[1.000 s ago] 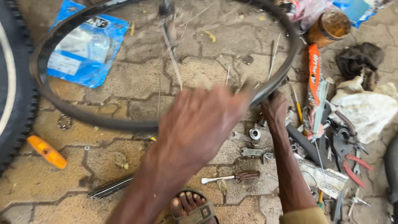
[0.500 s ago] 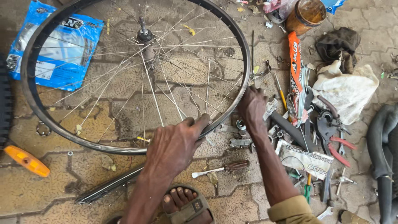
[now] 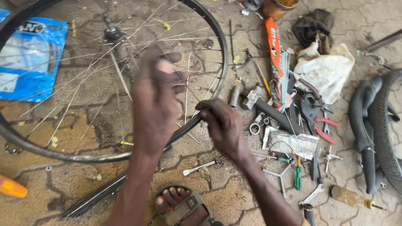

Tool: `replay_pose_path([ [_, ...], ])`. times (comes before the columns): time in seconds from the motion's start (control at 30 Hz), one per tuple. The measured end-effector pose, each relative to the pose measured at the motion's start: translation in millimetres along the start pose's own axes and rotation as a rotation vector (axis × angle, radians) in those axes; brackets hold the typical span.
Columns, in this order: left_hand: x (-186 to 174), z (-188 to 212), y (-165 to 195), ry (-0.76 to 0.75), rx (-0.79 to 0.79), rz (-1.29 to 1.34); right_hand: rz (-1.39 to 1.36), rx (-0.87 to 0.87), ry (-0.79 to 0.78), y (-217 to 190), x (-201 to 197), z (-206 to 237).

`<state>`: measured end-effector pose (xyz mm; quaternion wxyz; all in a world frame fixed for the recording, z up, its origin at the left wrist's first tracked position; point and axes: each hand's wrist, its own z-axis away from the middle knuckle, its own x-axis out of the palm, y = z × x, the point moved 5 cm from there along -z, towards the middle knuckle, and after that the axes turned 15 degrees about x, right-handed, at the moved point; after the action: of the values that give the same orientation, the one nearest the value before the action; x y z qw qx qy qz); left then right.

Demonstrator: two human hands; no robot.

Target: The person removes a damaged spoke from a bicycle wheel, then installs a new spoke by threading it through the hub and rim. They use pliers to cut the spoke to length and secure it with a nipple.

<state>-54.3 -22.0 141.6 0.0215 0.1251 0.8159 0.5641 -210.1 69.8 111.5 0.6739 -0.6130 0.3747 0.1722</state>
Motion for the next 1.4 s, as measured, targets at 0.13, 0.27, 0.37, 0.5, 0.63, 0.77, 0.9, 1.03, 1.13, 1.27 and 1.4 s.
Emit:
replay_pose_path([
  [0.13,-3.7,-7.7,12.2,0.185,0.275,0.213,-0.136,0.246,-0.239,19.6,16.7,36.9],
  [0.27,-29.2,-16.8,18.4,0.299,0.228,0.171,-0.265,-0.033,-0.011,65.3,-11.5,46.2],
  [0.37,-59.1,-26.5,17.6,0.255,0.057,0.228,-0.313,0.431,0.502,174.8,-91.3,45.4],
  [0.5,-81.3,-29.5,-8.1,0.246,-0.235,0.251,0.49,0.806,0.725,302.2,-202.1,73.4],
  [0.63,-77.5,-28.4,-29.2,0.227,-0.217,0.412,0.588,1.132,0.231,386.8,-226.1,89.0],
  [0.77,-72.3,-24.9,-41.2,0.213,-0.288,0.448,0.631,1.174,0.115,384.9,-219.3,84.8],
  [0.9,-68.2,-19.2,-43.9,0.21,-0.291,0.575,0.632,1.179,0.076,369.8,-215.1,84.5],
  [1.03,-68.8,-13.3,-51.4,0.223,-0.247,0.63,0.619,1.182,0.058,370.9,-212.3,93.1],
  [1.13,-76.5,-11.3,-59.9,0.354,-0.222,0.734,0.607,1.179,0.048,371.1,-209.2,95.4],
  [1.27,-83.6,-12.5,-65.6,0.466,-0.227,0.886,0.598,1.174,0.04,365.0,-206.3,94.9],
  [1.4,-89.2,-16.5,-57.7,0.469,-0.215,0.823,0.588,1.165,0.034,360.4,-208.6,94.3],
])
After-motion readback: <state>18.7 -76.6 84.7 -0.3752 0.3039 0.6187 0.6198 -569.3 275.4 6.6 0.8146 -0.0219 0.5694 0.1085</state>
